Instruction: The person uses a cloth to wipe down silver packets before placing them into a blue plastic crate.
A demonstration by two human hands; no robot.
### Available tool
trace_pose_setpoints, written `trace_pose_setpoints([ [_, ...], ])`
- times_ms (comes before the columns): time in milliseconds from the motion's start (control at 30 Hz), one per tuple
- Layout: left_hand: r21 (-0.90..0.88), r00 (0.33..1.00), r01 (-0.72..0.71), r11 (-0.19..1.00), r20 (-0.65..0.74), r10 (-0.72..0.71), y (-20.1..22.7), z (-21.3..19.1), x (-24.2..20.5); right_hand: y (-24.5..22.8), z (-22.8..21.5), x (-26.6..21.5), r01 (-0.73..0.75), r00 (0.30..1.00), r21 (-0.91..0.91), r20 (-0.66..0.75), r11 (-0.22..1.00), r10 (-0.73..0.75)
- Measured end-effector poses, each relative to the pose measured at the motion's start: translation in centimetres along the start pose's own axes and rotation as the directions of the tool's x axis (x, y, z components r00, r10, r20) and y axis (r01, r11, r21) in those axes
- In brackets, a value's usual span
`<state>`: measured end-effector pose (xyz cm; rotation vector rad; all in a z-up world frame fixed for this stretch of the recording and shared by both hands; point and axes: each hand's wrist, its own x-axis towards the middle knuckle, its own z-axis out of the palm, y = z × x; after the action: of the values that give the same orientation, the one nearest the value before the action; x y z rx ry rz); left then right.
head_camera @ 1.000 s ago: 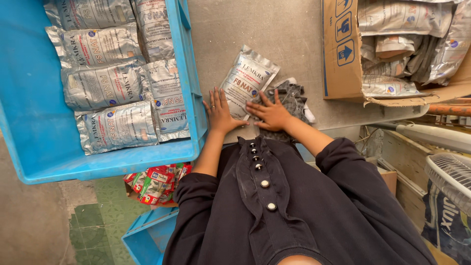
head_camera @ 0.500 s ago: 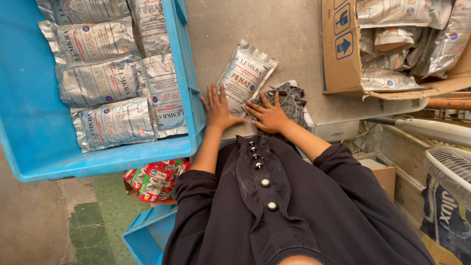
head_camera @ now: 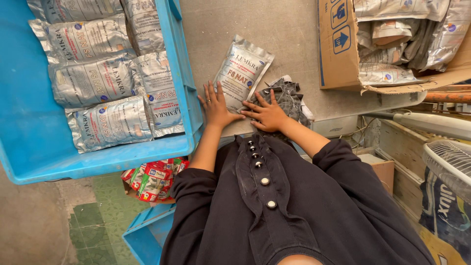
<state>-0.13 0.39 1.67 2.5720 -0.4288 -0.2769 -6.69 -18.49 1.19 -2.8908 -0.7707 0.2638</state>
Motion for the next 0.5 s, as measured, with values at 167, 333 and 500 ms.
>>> trace_pose_setpoints([
  [167,0.003,1.0,0.001,1.0,-0.023,-0.001,0.0,0.5,-0.1,0.0,0.2,0.0,-0.069,0.997,-0.007,-0.038,0.998,0.068],
  [333,-0.022,0.999,0.025,0.999,-0.022,-0.025,0.2,0.6,0.0,2.4,-0.5,1.2,-0.391,0.92,0.134,0.077,0.911,0.384],
  [500,-0.015,0.999,0.033,0.999,0.011,-0.033,0.4,0.3,-0.1,1.5,-0.1,0.6,-0.1,0.994,0.064,0.054,0.993,0.097],
])
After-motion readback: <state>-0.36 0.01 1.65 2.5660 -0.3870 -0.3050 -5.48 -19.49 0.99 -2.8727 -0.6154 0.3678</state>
